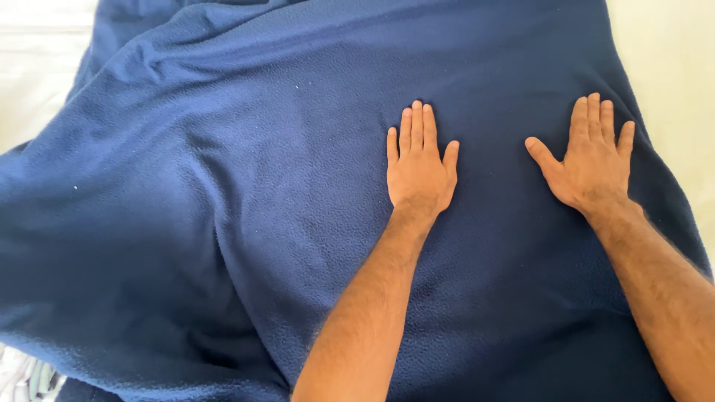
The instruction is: The person folds a large navy blue blanket on a bed. They repeatedly smooth the fabric with both hands, fold sections over, and adjust the edges to create a neat stack. Other folded clothes are visible on the side of the bed.
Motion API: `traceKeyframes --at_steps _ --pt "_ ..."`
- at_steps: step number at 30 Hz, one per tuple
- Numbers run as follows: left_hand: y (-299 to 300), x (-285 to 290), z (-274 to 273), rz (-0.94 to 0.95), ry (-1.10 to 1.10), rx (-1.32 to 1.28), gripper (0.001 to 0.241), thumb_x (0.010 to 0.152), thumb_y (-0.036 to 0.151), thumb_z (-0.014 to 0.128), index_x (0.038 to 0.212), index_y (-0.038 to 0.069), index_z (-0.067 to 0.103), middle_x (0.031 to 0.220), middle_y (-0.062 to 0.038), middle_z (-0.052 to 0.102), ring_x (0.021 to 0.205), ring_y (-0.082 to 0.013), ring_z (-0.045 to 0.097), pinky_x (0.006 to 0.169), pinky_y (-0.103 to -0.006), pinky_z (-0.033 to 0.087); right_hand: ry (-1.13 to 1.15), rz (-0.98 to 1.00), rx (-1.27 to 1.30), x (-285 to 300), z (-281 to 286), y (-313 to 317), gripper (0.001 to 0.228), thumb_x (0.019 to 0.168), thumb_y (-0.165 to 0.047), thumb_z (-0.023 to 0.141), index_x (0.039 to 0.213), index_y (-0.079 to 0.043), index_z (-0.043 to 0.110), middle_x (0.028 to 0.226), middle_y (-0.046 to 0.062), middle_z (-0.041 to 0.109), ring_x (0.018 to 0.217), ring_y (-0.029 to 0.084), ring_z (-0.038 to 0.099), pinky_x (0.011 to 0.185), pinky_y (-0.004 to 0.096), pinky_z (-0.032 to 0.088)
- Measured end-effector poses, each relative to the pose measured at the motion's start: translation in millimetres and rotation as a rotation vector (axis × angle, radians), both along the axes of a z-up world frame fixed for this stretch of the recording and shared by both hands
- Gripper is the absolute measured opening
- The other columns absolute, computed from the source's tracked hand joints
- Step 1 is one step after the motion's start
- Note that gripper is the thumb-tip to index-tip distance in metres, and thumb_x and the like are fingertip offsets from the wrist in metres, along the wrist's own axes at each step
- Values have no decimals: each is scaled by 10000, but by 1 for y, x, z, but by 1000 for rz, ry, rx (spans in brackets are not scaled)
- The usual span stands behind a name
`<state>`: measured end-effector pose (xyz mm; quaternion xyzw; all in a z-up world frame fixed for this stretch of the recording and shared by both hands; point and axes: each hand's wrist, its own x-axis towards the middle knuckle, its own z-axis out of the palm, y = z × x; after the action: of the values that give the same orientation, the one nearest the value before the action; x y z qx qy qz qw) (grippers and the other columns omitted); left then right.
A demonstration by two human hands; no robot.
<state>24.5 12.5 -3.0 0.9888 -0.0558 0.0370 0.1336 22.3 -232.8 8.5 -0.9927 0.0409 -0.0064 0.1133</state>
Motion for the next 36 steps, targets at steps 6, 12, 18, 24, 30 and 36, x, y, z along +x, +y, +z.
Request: traceKeyframes --at_steps 6,12,18,24,30,36 --pt "9 -16 0 41 8 7 744 1050 501 317 1622 54 155 1712 -90 142 1581 -229 102 1275 -441 93 -14 -44 17 -2 -3 -4 1050 946 -721 439 1617 43 177 1699 236 128 1582 343 41 1251 545 2" --pt "21 -39 3 43 15 3 752 1049 493 341 1621 39 160 1711 -109 142 1581 -243 106 1271 -445 91 -16 -94 46 -6 0 1 1046 948 -714 432 1616 50 176 1709 226 127 1595 340 42 1258 553 10" --pt "31 -57 2 47 9 -30 752 1040 487 353 1615 39 166 1707 -109 146 1578 -242 100 1267 -446 79 -16 -116 36 -9 -6 -2 1016 973 -698 402 1614 56 173 1710 232 108 1585 381 12 1255 555 10" --pt "42 -79 6 45 11 -47 748 1039 488 350 1614 44 170 1705 -106 151 1576 -241 94 1264 -450 72 9 -98 56 -12 -15 -14 1014 966 -705 354 1614 44 137 1706 231 72 1581 388 -8 1257 538 10" --pt "50 -103 6 39 -1 -35 751 1038 491 360 1615 45 179 1703 -110 165 1575 -248 102 1261 -458 79 139 -109 -18 -17 -19 -20 1007 959 -730 298 1616 2 87 1707 213 0 1568 400 -66 1243 557 -18" --pt "57 -121 4 34 -21 -28 749 1038 486 372 1611 38 189 1699 -116 176 1572 -258 114 1259 -464 86 182 -130 7 -30 -10 -16 1002 934 -733 296 1628 -41 85 1715 171 17 1578 371 -48 1258 558 -2"
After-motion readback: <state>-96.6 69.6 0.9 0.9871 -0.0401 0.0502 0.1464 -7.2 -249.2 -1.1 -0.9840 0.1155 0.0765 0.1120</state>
